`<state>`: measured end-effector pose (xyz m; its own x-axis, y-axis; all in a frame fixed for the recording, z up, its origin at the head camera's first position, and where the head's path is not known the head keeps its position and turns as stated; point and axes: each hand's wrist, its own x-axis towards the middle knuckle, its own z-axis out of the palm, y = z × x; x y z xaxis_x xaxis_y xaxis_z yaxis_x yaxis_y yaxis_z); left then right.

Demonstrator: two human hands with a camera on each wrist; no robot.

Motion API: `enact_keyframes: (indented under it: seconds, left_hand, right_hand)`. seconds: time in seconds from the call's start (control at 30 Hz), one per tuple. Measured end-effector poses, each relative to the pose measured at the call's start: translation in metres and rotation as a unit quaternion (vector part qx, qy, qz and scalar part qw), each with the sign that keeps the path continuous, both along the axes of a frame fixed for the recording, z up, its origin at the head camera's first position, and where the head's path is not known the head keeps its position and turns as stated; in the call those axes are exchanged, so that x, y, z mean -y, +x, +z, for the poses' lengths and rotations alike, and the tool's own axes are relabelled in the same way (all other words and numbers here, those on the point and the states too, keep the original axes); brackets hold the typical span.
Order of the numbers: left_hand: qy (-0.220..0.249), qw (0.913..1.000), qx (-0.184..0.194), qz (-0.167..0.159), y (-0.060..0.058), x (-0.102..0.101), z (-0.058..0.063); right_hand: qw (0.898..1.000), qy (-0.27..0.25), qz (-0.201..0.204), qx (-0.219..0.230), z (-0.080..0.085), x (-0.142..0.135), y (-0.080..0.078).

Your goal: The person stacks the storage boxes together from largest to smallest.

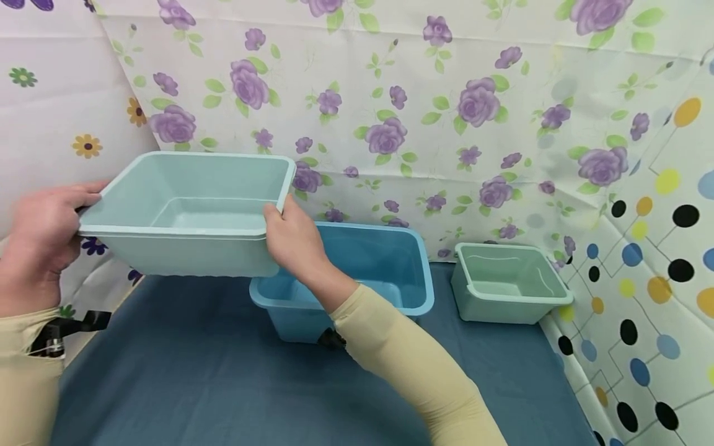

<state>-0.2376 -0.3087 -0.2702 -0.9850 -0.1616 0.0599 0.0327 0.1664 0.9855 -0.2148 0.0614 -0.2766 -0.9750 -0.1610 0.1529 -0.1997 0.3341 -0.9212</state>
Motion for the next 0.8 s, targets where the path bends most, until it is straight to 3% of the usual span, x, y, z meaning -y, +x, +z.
enact_keyframes:
  seconds: [0.2, 0.37, 0.5, 0.67, 0.8]
  left_hand:
    - [0.003, 1.0000, -0.001, 0.005, 0.003, -0.013, -0.002]
    - [-0.009, 0.9999, 0.001, -0.011, 0.005, -0.022, -0.001]
    - [-0.047, 0.9989, -0.008, -0.004, 0.006, -0.032, -0.001]
    - [-0.027, 0.9992, -0.031, -0.006, 0.006, -0.045, -0.003]
    - [-0.068, 0.9972, -0.028, -0.017, 0.006, -0.054, -0.004]
  right_hand:
    - [1.000, 0.006, -0.007, -0.010, -0.006, -0.016, 0.001]
    - [1.000, 0.004, -0.016, -0.013, -0.007, -0.028, 0.002]
    - [1.000, 0.000, -0.021, -0.006, -0.007, -0.038, 0.005]
    - [1.000, 0.001, -0.025, -0.003, -0.008, -0.051, 0.009]
    - [1.000, -0.002, -0.025, -0.009, -0.011, -0.062, 0.012]
